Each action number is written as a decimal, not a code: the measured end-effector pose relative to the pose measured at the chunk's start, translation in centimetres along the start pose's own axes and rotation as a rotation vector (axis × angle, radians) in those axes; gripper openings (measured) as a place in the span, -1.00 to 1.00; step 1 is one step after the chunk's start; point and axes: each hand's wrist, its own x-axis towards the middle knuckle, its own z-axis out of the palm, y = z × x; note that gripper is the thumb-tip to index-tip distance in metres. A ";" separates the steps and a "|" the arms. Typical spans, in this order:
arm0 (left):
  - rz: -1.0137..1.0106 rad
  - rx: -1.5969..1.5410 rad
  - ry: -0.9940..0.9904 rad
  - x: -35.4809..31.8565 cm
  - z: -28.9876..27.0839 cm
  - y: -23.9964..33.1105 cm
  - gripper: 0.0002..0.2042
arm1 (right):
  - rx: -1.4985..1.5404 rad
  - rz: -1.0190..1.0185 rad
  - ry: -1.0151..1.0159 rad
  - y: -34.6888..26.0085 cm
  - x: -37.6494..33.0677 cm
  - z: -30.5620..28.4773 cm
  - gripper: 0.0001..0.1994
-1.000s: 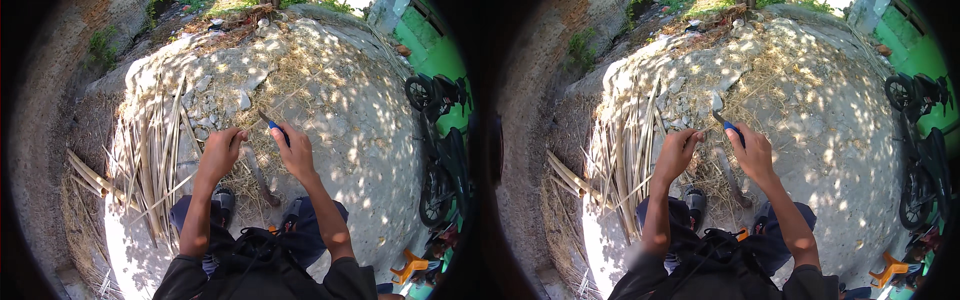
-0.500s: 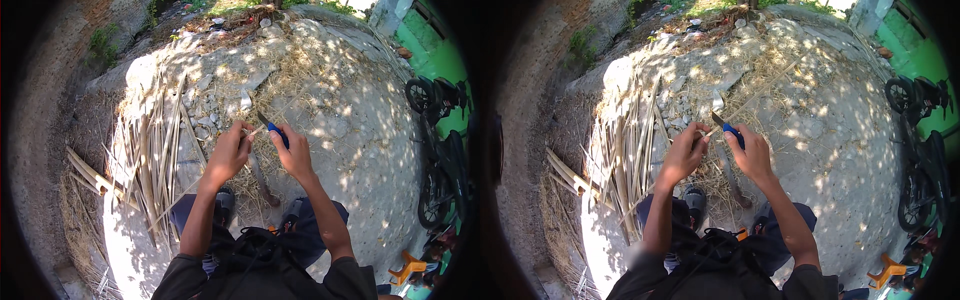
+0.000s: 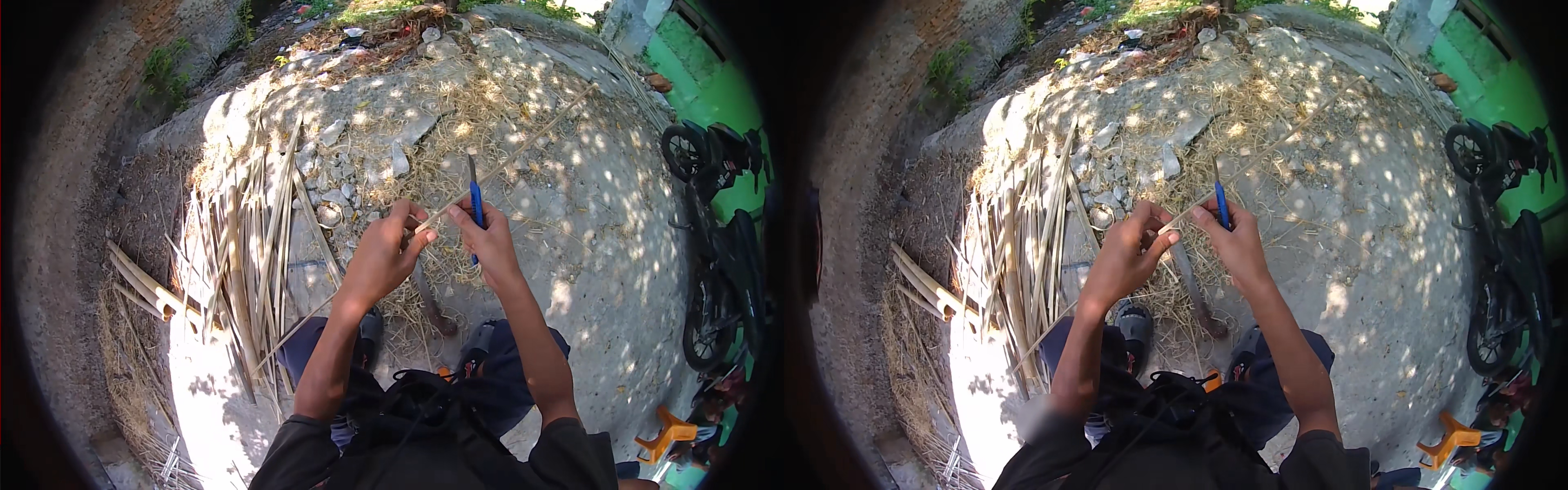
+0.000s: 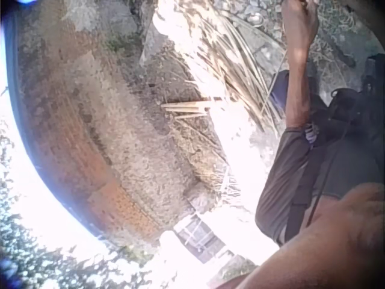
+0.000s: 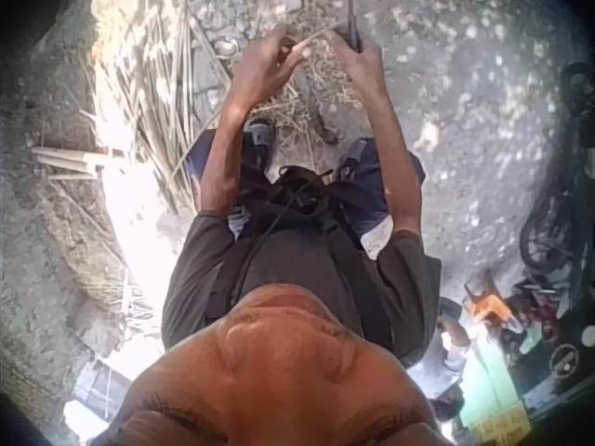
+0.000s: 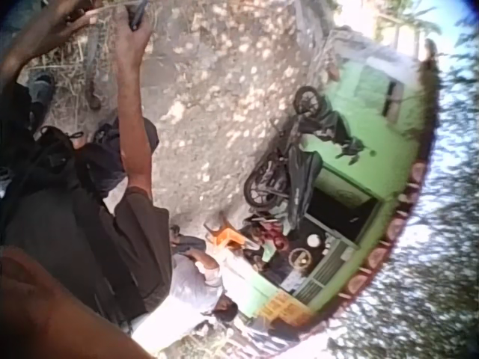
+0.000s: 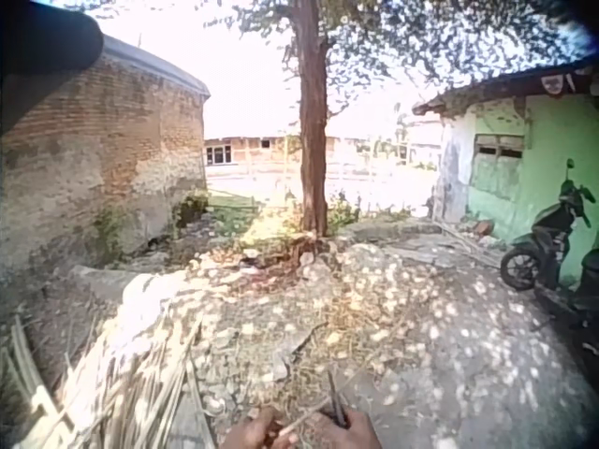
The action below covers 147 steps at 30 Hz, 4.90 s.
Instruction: The person uses a knife to shave and smooth thin bamboo strips while sitting outdoors, handling one strip at a time and moving it through their hands to reach different sections.
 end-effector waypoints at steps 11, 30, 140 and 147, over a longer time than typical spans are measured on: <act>-0.058 0.068 0.043 0.4 -0.3 0.7 -0.85 | -0.416 -0.320 0.068 -0.2 -0.4 0.5 -0.68; 0.073 0.223 0.283 -0.2 1.9 0.4 -0.89 | -1.034 -0.481 0.181 -1.1 0.0 0.0 -0.63; -0.189 0.323 -0.103 -2.5 6.0 -3.1 -0.89 | -0.768 -0.347 -0.050 8.4 -0.6 -3.3 -0.64; -0.101 0.360 -0.042 -3.2 6.7 -3.9 -0.89 | -0.922 -0.237 0.058 9.4 1.6 -5.5 -0.51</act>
